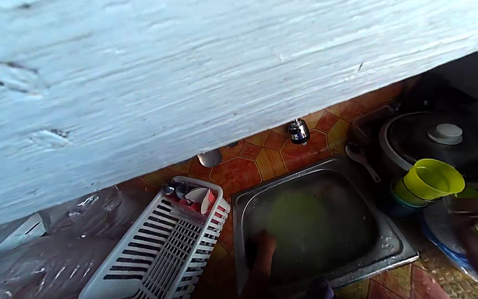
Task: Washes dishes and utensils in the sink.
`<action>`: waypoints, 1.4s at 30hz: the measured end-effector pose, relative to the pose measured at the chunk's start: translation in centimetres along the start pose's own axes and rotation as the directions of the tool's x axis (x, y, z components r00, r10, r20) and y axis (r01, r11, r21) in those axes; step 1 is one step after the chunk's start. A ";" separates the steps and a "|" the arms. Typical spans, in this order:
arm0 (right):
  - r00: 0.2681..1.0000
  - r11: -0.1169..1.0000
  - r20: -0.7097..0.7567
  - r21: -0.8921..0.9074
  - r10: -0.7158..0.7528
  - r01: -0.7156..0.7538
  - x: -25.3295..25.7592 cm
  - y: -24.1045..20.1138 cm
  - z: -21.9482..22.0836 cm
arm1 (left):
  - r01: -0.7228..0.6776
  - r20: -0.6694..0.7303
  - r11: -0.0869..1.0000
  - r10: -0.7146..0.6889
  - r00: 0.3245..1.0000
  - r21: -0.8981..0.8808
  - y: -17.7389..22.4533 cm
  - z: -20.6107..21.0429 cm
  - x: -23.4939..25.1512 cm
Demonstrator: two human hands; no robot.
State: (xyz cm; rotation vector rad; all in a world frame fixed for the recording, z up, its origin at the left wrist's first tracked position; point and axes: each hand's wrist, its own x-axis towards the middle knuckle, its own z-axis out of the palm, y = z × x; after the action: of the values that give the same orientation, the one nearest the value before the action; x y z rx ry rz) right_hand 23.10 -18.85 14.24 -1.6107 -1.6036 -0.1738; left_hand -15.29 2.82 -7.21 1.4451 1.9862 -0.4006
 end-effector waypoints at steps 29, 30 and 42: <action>0.817 0.995 0.576 0.098 -0.027 -0.037 -4.9 0.7 15.2 | -0.527 -0.868 0.797 0.453 0.201 0.294 -2.3 -13.3 -15.2; 0.818 0.994 0.575 0.095 -0.016 -0.048 -5.0 0.7 15.0 | -0.547 -0.884 0.787 0.436 0.166 0.286 -2.2 -13.3 -15.0; 0.702 0.963 0.695 0.048 0.157 -0.263 -5.6 0.6 13.0 | -0.315 -0.335 0.606 0.084 0.939 -0.730 0.9 -2.4 -7.6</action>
State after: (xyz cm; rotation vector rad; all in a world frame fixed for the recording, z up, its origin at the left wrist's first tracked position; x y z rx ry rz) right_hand 16.91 -14.88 2.13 -1.8392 -1.8799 0.7452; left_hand -13.76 -1.03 -0.33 1.1328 1.7828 0.7452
